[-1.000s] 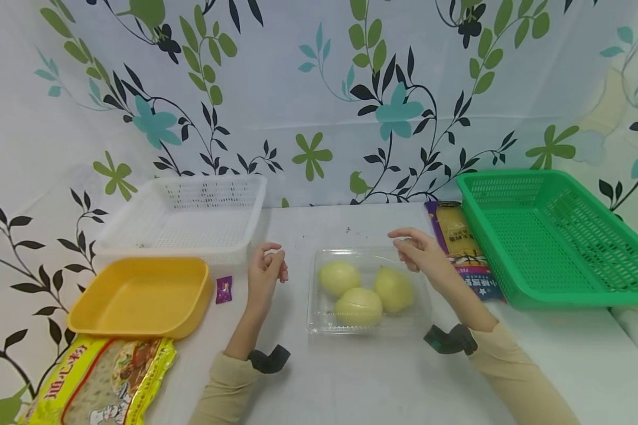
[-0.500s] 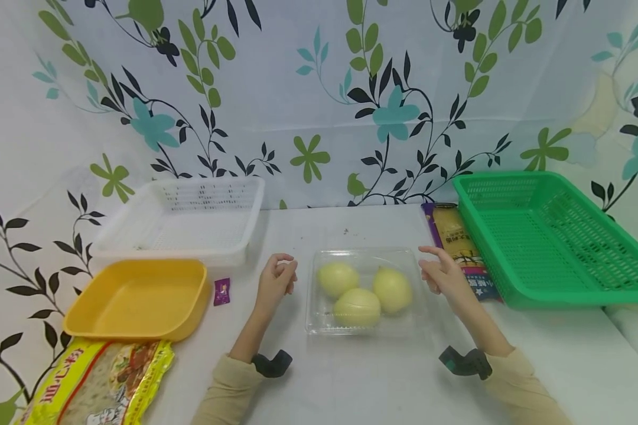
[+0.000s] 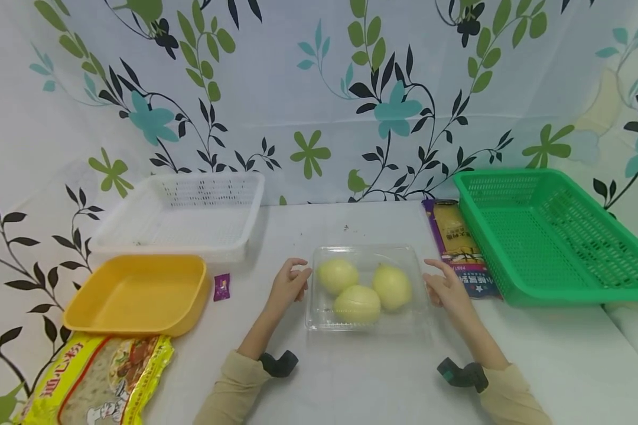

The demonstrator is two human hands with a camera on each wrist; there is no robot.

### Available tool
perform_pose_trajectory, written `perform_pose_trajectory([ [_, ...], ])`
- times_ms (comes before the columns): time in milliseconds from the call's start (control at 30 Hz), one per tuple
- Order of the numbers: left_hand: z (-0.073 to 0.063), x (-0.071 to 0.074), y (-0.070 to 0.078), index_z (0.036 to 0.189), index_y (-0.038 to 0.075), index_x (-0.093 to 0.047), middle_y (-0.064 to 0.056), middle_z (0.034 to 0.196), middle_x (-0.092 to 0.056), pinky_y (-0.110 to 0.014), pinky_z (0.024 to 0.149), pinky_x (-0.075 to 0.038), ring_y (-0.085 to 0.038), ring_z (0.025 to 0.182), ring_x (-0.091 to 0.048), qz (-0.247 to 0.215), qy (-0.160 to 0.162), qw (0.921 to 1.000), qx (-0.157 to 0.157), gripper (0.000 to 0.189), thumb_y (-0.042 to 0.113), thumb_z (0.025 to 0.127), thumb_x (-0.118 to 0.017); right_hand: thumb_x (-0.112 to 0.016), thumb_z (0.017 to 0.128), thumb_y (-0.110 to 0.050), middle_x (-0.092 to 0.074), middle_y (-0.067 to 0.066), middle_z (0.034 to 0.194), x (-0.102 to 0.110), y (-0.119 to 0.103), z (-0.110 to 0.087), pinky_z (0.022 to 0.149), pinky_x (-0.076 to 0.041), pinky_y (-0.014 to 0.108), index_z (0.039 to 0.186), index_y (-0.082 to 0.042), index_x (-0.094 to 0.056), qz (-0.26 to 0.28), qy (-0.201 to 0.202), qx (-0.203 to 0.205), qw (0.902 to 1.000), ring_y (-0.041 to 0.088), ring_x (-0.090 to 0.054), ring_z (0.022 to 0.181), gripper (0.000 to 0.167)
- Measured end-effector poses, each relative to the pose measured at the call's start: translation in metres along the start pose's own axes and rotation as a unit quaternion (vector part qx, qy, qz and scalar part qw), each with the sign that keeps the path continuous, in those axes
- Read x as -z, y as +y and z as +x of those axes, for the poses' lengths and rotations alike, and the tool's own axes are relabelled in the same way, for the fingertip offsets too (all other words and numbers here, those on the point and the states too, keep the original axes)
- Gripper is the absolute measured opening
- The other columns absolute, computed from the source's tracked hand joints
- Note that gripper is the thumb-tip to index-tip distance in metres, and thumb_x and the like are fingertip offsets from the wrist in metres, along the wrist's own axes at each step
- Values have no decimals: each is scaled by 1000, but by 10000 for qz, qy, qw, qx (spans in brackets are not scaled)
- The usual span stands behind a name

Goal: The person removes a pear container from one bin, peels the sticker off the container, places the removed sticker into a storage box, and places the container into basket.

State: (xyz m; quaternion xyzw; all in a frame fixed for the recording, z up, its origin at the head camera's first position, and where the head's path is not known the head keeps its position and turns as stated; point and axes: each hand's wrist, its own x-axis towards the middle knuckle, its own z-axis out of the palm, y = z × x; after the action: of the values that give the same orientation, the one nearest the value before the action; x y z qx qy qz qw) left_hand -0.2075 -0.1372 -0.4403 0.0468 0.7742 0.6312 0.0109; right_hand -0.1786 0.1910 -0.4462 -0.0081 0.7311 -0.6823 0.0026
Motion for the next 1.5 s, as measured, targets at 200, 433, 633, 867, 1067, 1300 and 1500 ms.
perform_pose_trajectory([
  [200, 1, 2, 2, 120, 2, -44, -3, 54, -48, -21, 40, -33, -10, 39, -39, 313, -336, 9986, 245, 36, 18, 89, -52, -47, 94, -18, -36, -4, 57, 1, 1, -3, 46, -29, 21, 134, -3, -30, -90, 3, -272, 9996, 7, -31, 47, 46],
  [433, 2, 8, -3, 128, 5, -39, -3, 53, -47, -23, 40, -33, -12, 38, -39, 640, -700, 9947, 405, 41, 16, 90, -50, -48, 93, -18, -36, -5, 57, 3, 4, -3, 47, -30, 20, 134, -4, -29, -41, -190, -150, 9997, 7, -32, 49, 47],
  [633, 4, 18, -6, 134, 8, -34, -5, 60, -55, -24, 40, -32, -12, 39, -38, 809, -1178, 9881, 576, 52, 15, 87, -55, -48, 93, -15, -39, -6, 55, 9, 13, -1, 46, -31, 20, 135, -2, -28, 69, -619, 92, 9980, 7, -35, 48, 48],
  [867, 3, 28, -2, 140, 11, -28, -7, 66, -60, -26, 41, -28, -11, 38, -32, 1076, -1717, 9772, 635, 61, 19, 87, -56, -46, 93, -12, -39, -6, 56, 13, 20, -2, 47, -32, 21, 138, -6, -23, 220, -1006, 91, 9946, 7, -37, 49, 51],
  [1067, 3, 30, -2, 142, 13, -22, -9, 69, -61, -27, 43, -29, -12, 39, -33, 1027, -2079, 9709, 600, 64, 18, 87, -54, -44, 93, -9, -40, -4, 65, 15, 24, -3, 47, -33, 20, 142, -11, -17, 502, -1187, -76, 9916, 7, -37, 52, 57],
  [1300, 2, 30, -1, 144, 15, -15, -15, 61, -52, -27, 44, -30, -12, 40, -33, 924, -2406, 9638, 690, 72, 17, 83, -53, -36, 93, -5, -45, -7, 62, 14, 25, -2, 43, -33, 16, 141, 0, -4, 1318, -1877, -113, 9733, 3, -40, 49, 58],
  [1500, 1, 29, -2, 144, 12, -10, -3, 53, -45, -26, 41, -28, -11, 39, -32, 813, -2715, 9576, 506, 70, 13, 86, -49, -30, 90, 5, -60, -7, 91, 16, 31, -3, 42, -35, 14, 138, 3, 0, 1752, -2518, 130, 9517, 3, -44, 48, 56],
])
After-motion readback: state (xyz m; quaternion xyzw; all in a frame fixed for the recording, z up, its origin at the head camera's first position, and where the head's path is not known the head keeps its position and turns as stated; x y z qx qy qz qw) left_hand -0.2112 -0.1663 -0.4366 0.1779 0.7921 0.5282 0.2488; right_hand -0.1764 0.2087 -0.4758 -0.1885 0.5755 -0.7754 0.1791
